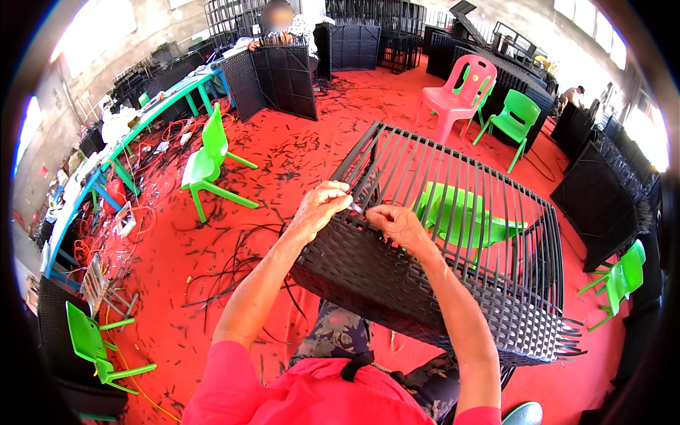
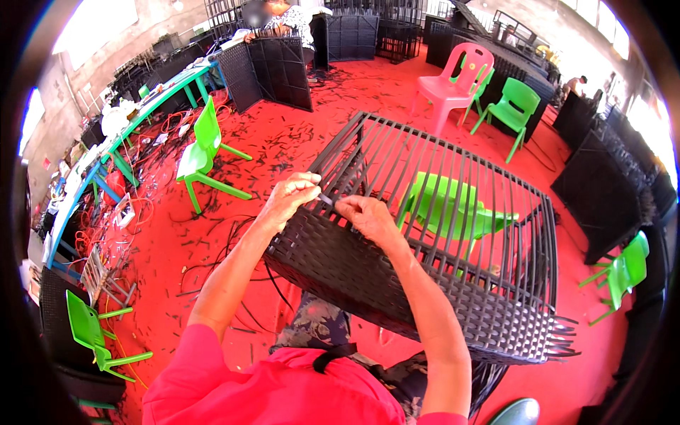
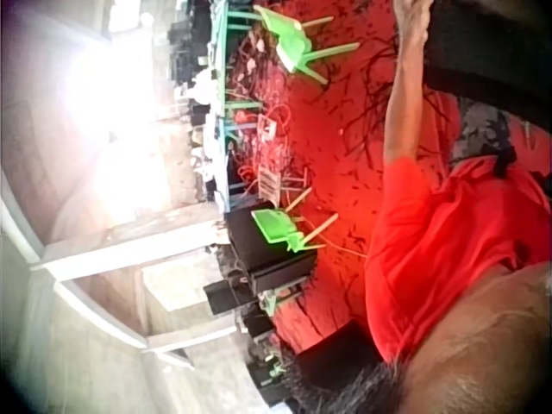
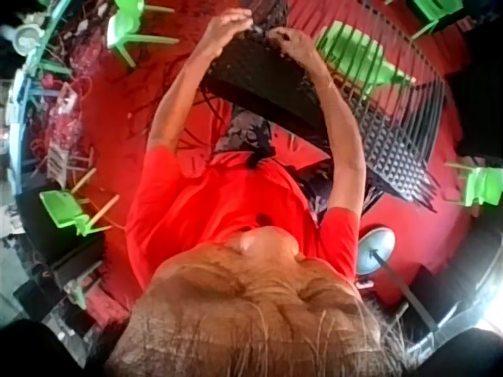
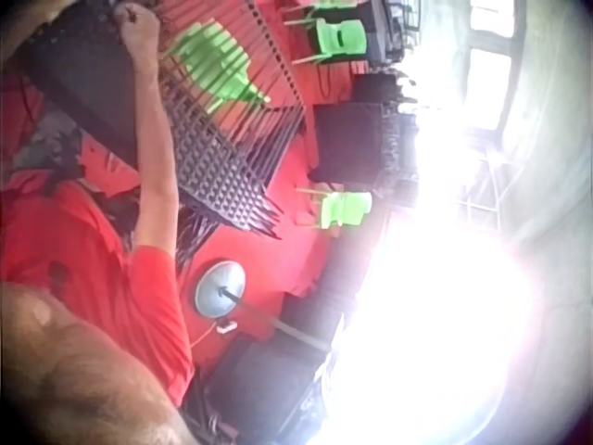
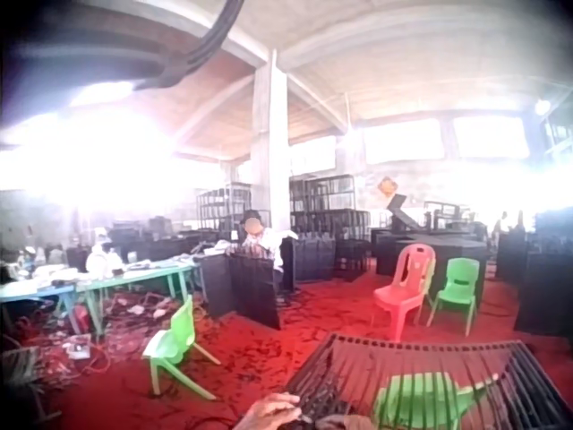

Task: The person weaves plastic strips through a metal furniture frame by hand, threading and pressing the strips into place.

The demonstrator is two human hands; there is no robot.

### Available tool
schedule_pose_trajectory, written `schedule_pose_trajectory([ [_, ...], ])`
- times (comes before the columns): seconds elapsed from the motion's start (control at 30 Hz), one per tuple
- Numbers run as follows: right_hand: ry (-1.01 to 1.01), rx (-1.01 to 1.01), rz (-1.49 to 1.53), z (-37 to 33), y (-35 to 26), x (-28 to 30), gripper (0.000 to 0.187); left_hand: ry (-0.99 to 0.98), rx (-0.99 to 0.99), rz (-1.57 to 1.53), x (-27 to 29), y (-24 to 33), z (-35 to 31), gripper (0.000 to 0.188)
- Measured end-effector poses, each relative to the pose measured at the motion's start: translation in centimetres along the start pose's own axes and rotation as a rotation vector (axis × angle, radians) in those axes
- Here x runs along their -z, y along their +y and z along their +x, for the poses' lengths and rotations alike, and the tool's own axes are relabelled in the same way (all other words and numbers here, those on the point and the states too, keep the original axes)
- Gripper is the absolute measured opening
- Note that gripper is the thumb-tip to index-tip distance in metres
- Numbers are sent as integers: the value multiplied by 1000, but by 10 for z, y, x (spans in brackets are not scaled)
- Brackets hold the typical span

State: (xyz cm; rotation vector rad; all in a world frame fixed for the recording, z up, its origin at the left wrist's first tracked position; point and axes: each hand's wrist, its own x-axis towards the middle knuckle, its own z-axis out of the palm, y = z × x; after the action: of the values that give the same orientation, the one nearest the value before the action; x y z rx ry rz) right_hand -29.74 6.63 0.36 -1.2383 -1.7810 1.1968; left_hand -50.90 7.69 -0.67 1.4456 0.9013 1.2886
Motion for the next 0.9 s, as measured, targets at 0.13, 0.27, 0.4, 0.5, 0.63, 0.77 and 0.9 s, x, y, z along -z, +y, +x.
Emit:
schedule_pose_trajectory([
  [0.13,100,-44,77,-2,9,-2,22,-148,-157,880,8,-2,3,20],
  [0.27,106,-80,117,-5,13,-1,23,-261,-86,1073,0,-11,14,21],
  [0.4,157,-91,-50,1,13,-10,27,-464,-72,1274,-4,-15,25,24],
  [0.5,188,-63,-69,-1,14,-11,26,-441,69,848,8,-8,29,24],
  [0.63,225,15,-56,-7,7,-11,24,-252,-40,651,21,-1,28,21],
  [0.77,230,97,23,-1,-9,-1,21,91,54,116,30,-3,18,14],
  [0.9,67,68,-21,19,-19,-7,26,215,64,-130,35,-4,11,14],
])
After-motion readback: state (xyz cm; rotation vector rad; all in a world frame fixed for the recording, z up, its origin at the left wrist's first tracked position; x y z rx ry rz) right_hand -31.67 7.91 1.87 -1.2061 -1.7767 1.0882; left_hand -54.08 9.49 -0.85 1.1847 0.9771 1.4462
